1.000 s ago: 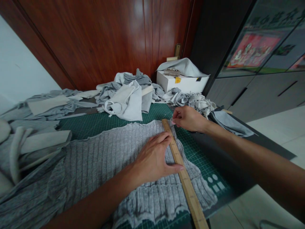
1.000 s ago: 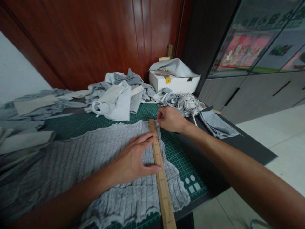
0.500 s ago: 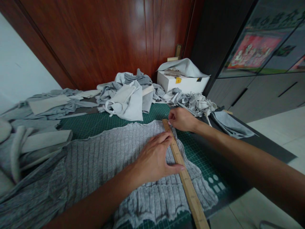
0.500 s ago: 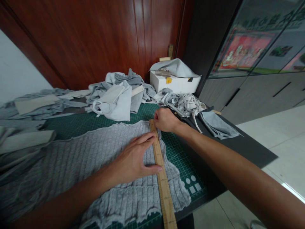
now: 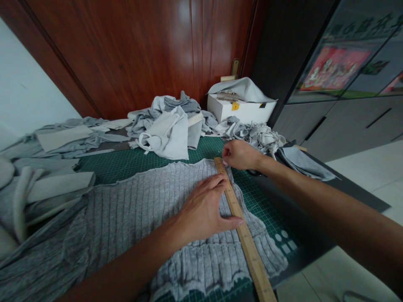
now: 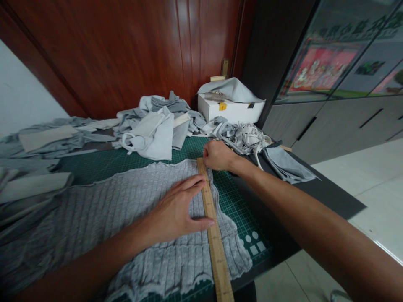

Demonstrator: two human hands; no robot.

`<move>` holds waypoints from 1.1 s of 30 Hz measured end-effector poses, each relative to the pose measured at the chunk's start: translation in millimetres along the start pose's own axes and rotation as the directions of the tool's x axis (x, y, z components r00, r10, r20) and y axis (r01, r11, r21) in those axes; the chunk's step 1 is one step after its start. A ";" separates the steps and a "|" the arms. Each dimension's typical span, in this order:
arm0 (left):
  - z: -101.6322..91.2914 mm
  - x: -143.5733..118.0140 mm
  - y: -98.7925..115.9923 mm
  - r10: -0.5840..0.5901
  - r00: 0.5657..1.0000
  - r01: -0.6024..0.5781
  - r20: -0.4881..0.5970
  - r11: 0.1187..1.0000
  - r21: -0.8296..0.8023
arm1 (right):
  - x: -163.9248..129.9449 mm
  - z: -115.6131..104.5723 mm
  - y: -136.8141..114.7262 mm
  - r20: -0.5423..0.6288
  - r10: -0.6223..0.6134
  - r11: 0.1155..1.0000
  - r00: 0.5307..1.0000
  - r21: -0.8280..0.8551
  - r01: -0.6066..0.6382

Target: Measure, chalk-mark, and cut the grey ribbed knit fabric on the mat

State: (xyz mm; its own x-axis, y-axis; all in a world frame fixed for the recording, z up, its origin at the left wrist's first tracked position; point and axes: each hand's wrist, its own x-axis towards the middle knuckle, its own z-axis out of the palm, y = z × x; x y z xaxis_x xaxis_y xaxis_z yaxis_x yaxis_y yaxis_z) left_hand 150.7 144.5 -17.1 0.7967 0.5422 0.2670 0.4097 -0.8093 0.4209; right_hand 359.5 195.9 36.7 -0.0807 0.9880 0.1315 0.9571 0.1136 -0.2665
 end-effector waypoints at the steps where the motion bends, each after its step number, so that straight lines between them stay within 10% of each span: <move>1: 0.3 -0.2 -0.2 0.003 1.000 -0.003 -0.002 1.000 0.002 | -0.8 1.4 -0.4 -0.014 0.004 1.000 1.000 -0.002 -0.004; 33: 0.1 0.2 1.3 -0.019 1.000 0.019 0.013 1.000 0.008 | -69.0 -8.2 -16.4 0.133 -0.004 0.984 0.991 0.176 -0.019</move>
State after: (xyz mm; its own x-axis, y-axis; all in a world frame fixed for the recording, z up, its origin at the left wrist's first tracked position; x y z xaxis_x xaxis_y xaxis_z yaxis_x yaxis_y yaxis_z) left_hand 151.3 143.5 -16.6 0.7944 0.5545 0.2479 0.4280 -0.8006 0.4193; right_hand 351.7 125.0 39.8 -0.1212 0.9926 0.0045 0.8947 0.1112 -0.4325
